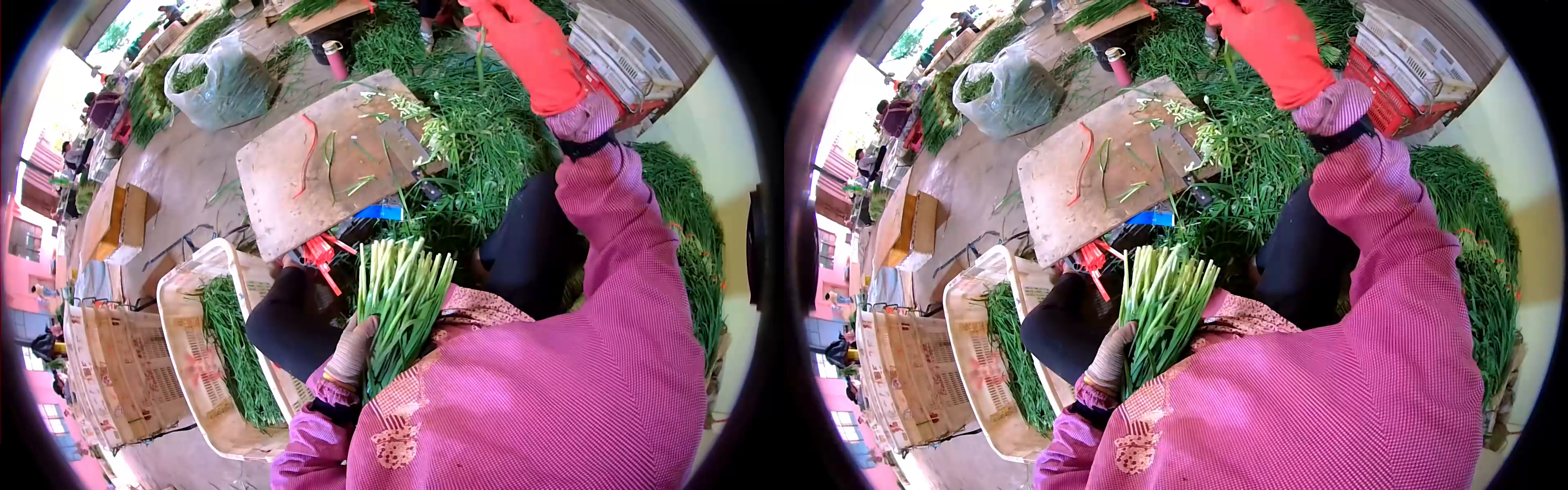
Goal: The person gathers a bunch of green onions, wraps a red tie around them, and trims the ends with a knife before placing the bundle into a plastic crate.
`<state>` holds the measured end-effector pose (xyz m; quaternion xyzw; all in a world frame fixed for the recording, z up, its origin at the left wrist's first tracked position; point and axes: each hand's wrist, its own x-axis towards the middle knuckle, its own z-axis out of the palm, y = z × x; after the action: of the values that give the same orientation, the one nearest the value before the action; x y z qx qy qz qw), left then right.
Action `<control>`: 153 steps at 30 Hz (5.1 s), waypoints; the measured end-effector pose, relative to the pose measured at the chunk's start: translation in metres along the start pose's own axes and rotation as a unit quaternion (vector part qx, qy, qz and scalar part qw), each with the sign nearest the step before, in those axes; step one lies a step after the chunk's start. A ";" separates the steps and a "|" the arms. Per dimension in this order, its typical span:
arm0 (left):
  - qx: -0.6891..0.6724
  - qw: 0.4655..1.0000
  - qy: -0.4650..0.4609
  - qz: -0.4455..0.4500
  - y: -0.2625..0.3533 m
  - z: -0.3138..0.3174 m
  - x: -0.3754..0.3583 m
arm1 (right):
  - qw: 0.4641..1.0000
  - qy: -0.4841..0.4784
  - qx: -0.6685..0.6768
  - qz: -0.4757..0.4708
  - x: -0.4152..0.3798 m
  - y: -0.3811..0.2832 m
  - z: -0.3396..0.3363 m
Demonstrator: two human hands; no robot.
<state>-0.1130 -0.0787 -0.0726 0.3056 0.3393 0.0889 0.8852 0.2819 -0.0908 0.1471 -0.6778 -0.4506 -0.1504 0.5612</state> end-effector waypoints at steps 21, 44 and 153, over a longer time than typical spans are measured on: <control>-0.090 0.996 0.017 -0.016 -0.002 0.004 -0.012 | 0.805 -0.551 -0.084 -0.202 -0.235 -0.025 0.074; 0.108 0.984 -0.007 0.139 -0.024 -0.008 0.009 | 0.660 -0.683 -0.287 0.120 -0.137 0.067 0.000; 0.211 0.802 0.259 0.496 0.110 0.116 0.030 | 0.901 -0.380 0.204 -0.040 -0.094 -0.179 0.124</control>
<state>-0.0092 -0.0354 0.0451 0.5770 0.3683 0.5175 0.5135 0.0527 -0.0277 0.1518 -0.5355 -0.6773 0.1919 0.4666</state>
